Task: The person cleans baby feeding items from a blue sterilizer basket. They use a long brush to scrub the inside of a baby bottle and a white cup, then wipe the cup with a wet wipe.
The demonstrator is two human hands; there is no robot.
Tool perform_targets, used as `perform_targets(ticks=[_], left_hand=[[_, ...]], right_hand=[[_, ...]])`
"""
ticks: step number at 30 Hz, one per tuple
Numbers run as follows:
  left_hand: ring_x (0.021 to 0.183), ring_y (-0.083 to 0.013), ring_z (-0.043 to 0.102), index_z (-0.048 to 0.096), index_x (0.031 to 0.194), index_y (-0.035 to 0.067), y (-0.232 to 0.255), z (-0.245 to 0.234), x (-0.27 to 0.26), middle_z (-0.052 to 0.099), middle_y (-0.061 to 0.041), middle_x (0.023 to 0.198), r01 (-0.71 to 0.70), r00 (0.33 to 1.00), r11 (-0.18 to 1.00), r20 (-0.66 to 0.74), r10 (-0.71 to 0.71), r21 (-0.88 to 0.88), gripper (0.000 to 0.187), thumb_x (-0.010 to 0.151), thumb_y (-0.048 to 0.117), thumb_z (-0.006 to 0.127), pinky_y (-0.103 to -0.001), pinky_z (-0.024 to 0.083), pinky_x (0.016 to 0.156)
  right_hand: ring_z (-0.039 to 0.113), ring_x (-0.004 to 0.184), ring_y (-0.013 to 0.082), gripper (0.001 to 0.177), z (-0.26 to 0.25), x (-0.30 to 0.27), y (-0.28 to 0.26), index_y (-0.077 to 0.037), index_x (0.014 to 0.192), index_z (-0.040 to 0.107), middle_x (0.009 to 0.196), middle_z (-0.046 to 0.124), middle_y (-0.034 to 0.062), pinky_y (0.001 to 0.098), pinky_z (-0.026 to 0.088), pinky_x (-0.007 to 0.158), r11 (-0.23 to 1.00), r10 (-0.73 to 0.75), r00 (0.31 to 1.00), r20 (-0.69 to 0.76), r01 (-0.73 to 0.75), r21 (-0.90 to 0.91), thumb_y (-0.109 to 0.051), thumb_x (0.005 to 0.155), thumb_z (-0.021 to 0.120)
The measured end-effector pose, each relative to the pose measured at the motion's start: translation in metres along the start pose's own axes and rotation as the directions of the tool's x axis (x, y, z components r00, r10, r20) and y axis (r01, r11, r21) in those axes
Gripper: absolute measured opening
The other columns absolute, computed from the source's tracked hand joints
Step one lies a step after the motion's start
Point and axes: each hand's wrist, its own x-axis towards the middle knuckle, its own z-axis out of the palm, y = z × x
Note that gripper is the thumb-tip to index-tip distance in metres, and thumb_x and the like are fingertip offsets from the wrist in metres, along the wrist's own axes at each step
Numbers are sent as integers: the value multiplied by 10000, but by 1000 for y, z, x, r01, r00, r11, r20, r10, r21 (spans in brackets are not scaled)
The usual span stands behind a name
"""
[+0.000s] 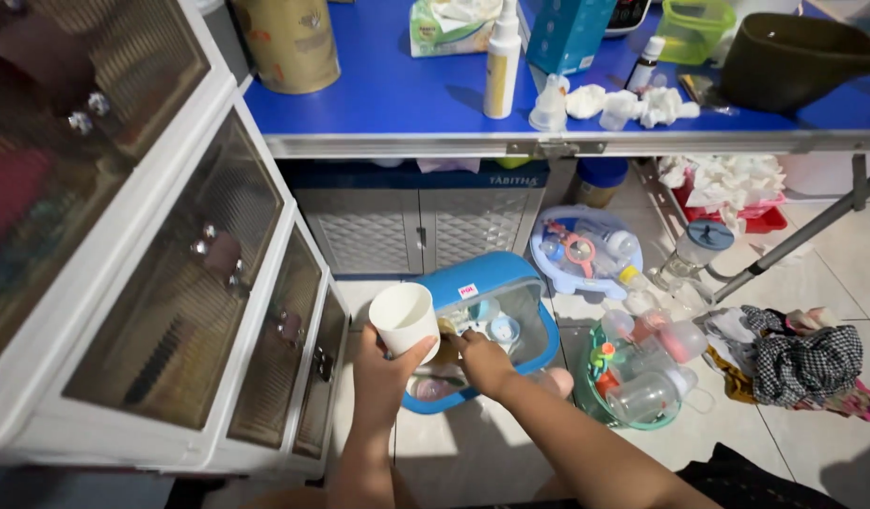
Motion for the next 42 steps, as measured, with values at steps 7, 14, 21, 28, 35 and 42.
perform_targets(ticks=[7,14,21,28,35,42], left_hand=[[1163,-203,675,632,1335,124,2,-2,44,722,-42,1262,-148,987,989,-62,146,-26,729,660,226,889,-325,546,934],[1065,-200,696,651,1320,130,-5,10,84,749,-71,1200,-90,991,980,-111,71,-176,722,643,167,901,-332,549,914],[1103,-195,702,643,1248,103,12,-4,95,743,-69,1228,-47,986,965,-166,3,-260,609,692,191,876,-336,550,951],[1135,-211,695,627,1321,109,6,-7,113,729,-70,1279,-27,982,949,-185,-33,-315,668,699,156,867,-350,552,972],[1094,-223,702,640,1281,74,-19,7,133,726,-122,1234,-25,991,905,-131,-34,-426,672,659,67,897,-350,594,916],[1163,-212,680,612,1325,104,-2,-2,125,707,-102,1289,23,994,902,-87,-67,-431,681,696,87,872,-346,581,984]], right_hand=[[609,696,317,149,-91,-14,32,-86,667,569,838,559,79,470,413,594,955,-284,952,-114,292,57,-51,789,646],[636,488,207,329,-231,3,16,-102,727,621,584,630,34,362,493,456,903,-427,829,-360,371,-216,-287,997,651],[623,758,347,134,-272,79,-31,-26,1028,685,961,635,124,464,497,499,810,-579,721,-379,460,-363,-19,919,607],[683,1063,366,292,-221,170,-8,-41,1066,770,1106,758,184,492,514,904,964,135,819,-557,21,264,-271,944,638],[695,836,286,274,-224,227,21,-109,1084,657,920,719,124,420,544,716,-152,644,753,135,-46,987,-318,1028,488],[674,1057,338,251,-264,217,-2,-113,1212,614,1171,692,166,530,555,861,-481,605,788,114,247,842,-258,1012,564]])
